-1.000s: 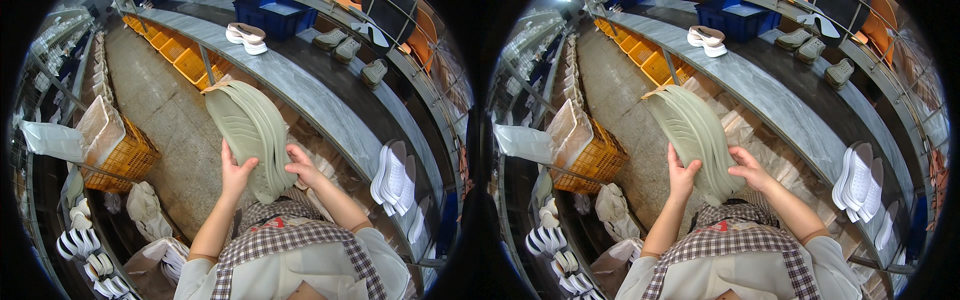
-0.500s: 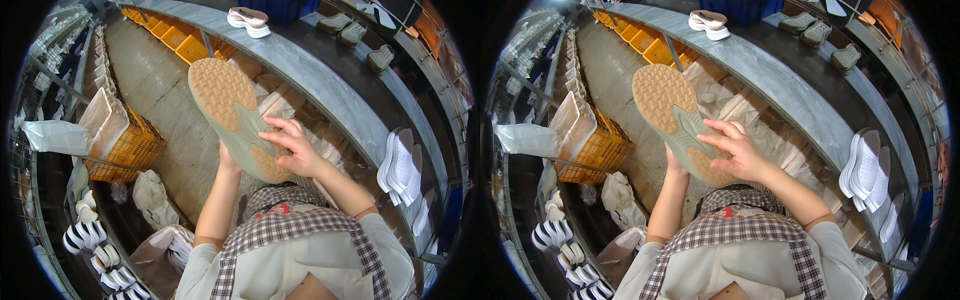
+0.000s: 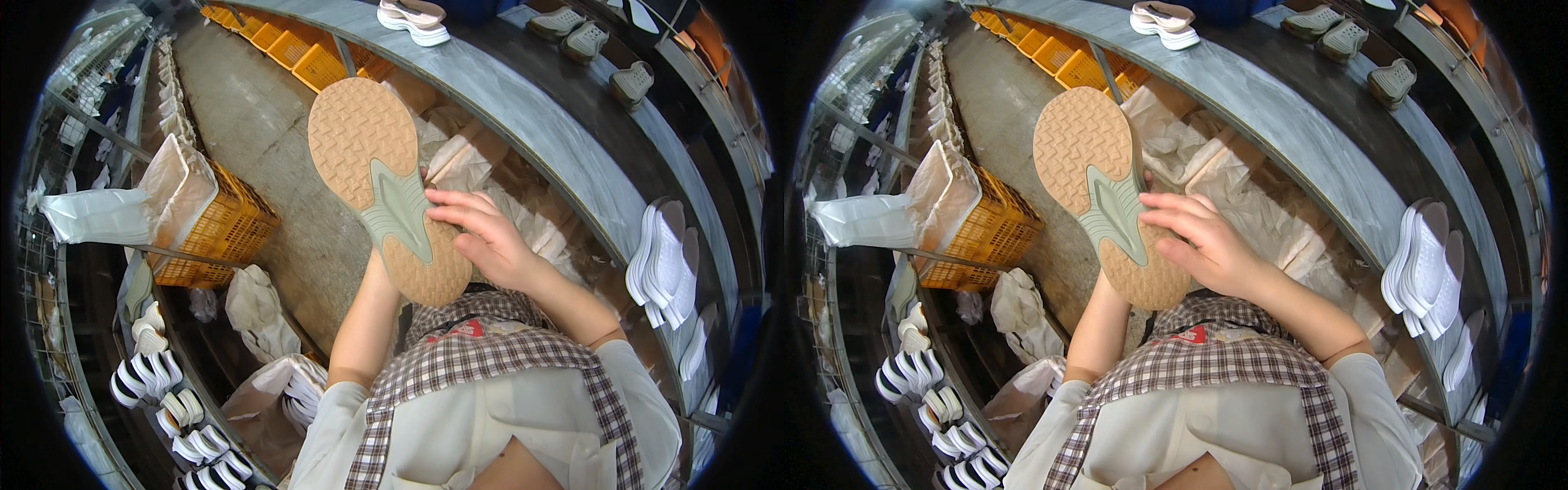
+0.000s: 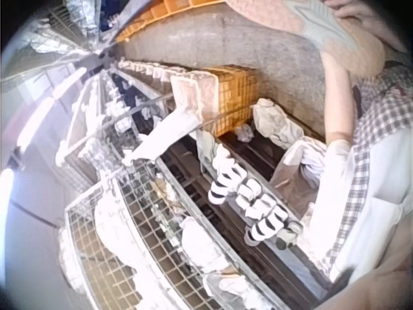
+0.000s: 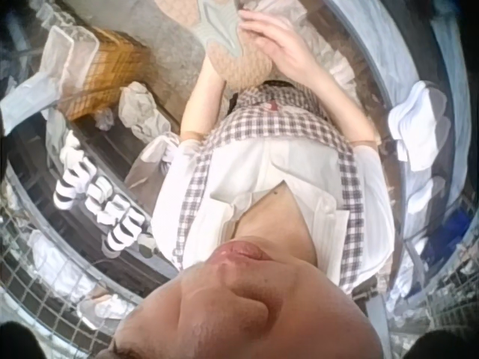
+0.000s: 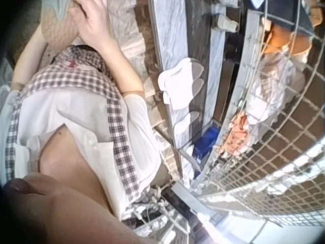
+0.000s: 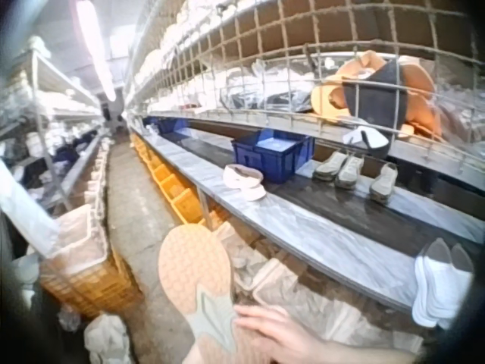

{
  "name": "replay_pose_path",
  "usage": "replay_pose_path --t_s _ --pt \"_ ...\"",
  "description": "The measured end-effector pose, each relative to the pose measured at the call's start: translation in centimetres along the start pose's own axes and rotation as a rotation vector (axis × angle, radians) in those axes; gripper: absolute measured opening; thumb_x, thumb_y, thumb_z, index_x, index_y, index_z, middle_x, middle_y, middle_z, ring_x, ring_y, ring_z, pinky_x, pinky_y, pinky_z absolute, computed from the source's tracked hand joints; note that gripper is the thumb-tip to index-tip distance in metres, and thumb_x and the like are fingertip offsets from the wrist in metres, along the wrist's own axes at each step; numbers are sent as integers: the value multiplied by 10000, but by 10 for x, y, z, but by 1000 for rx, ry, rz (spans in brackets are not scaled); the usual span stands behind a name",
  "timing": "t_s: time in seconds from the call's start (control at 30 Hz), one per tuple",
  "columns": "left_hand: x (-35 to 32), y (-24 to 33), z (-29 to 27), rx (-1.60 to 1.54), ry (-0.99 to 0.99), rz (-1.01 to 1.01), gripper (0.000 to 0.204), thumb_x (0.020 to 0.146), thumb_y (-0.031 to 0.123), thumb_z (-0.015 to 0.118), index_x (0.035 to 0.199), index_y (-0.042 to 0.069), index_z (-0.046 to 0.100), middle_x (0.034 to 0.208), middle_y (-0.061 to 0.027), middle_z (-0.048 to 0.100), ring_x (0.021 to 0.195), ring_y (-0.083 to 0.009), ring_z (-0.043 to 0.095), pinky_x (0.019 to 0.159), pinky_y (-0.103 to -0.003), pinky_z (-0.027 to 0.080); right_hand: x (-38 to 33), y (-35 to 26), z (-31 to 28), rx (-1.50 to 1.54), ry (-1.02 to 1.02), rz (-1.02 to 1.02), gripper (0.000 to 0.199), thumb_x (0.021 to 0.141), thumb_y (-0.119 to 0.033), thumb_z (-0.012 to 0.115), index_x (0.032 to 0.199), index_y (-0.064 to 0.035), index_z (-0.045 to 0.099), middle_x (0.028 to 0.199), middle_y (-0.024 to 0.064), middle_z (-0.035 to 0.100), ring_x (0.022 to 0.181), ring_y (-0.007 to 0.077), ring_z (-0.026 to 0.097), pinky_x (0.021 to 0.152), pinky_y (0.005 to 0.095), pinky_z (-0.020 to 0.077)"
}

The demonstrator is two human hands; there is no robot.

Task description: The person picks up various footwear items from a metal shelf, turns them over to view the soles, and places them back. The person handles white sandals, white sneakers, and green clogs one at a time.

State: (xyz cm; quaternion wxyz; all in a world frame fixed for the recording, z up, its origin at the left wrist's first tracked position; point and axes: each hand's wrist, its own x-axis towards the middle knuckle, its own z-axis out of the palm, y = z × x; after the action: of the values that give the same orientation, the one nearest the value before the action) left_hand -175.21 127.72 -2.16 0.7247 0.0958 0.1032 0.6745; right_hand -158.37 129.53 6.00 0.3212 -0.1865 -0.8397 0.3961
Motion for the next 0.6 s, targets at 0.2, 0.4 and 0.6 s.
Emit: replay_pose_path --t_s 0.2,0.4,0.6 --pt "4 -6 -9 -2 -81 15 419 941 392 446 1224 87 501 1140 -113 580 1024 -223 591 846 -365 534 -10 -23 16 -457 -10 111 885 652 -403 773 1376 -94 368 1405 199 339 1247 360 366 998 465 364" --pt "5 -8 -10 -23 58 42 472 941 433 409 1216 60 500 1105 -111 590 1008 -232 595 852 -441 527 -11 8 -7 688 222 244 877 690 -365 689 1408 -51 296 1387 204 360 1249 353 406 1013 473 376" --pt "2 -5 -20 -298 -239 -3 491 915 426 466 1225 45 484 1134 -50 566 1002 -168 549 947 -498 392 -37 40 -44 1211 587 337 790 731 -478 551 1371 -51 372 1319 157 475 1167 314 503 961 467 433"
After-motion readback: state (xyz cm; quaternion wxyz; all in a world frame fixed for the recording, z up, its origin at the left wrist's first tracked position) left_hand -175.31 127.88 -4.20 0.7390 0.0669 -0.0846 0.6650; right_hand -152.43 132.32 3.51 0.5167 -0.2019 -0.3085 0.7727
